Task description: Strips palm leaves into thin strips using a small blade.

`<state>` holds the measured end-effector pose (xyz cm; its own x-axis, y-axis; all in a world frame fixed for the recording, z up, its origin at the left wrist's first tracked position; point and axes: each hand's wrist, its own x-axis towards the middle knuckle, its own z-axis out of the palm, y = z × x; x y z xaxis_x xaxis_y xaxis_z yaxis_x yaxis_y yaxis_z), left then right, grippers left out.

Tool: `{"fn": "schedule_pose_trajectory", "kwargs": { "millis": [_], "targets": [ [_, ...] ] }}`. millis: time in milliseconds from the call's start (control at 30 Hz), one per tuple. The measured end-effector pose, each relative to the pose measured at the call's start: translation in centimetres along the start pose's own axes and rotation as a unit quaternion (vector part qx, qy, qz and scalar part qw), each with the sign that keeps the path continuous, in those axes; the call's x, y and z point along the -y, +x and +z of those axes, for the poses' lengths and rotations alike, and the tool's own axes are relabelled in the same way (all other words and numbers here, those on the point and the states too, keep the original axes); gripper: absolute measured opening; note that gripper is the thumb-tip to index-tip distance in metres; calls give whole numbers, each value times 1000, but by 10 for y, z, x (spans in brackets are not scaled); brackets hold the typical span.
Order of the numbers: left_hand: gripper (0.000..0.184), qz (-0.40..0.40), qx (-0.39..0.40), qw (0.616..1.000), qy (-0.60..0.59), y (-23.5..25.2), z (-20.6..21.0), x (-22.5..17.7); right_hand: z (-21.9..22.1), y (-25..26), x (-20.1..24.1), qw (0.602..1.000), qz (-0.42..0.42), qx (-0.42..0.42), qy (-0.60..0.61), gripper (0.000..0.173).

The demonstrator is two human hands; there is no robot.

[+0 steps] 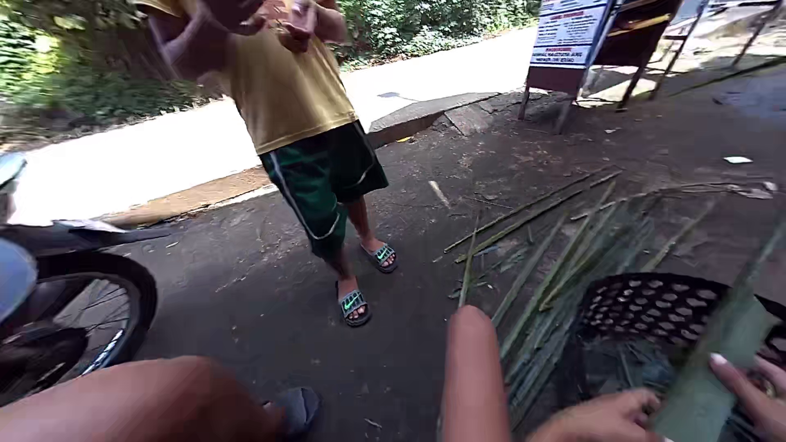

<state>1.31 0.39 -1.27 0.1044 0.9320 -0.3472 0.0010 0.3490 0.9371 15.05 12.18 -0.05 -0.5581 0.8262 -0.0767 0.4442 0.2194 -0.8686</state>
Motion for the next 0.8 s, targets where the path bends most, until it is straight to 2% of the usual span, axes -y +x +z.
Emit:
{"fn": "schedule_pose_trajectory", "kwargs": {
  "millis": [67,133,200,267,367,467,667,800],
  "targets": [
    [46,-67,15,993,-95,5,0,6,2,-9,-22,994,-53,-75,-55,34],
    [40,-93,-14,986,-141,13,6,6,-1,-14,-27,991,-30,-99,-82,30],
    [35,-83,-50,984,-146,14,12,8,-8,-23,-33,994,32,-77,-74,31],
    [26,-71,-66,983,-156,19,20,11,-19,-32,-38,993,72,-9,-90,31],
    [16,-79,-71,983,-152,22,30,11,-8,-49,-49,993,16,37,-110,24],
    [9,-81,-74,987,-118,26,37,13,1,-56,-41,991,8,93,-95,19],
    [22,-59,-69,992,87,30,40,16,0,-50,-43,981,101,140,-87,44],
    [22,-46,-63,992,104,30,39,13,-5,-44,-27,969,157,161,-106,38]
  ]
}}
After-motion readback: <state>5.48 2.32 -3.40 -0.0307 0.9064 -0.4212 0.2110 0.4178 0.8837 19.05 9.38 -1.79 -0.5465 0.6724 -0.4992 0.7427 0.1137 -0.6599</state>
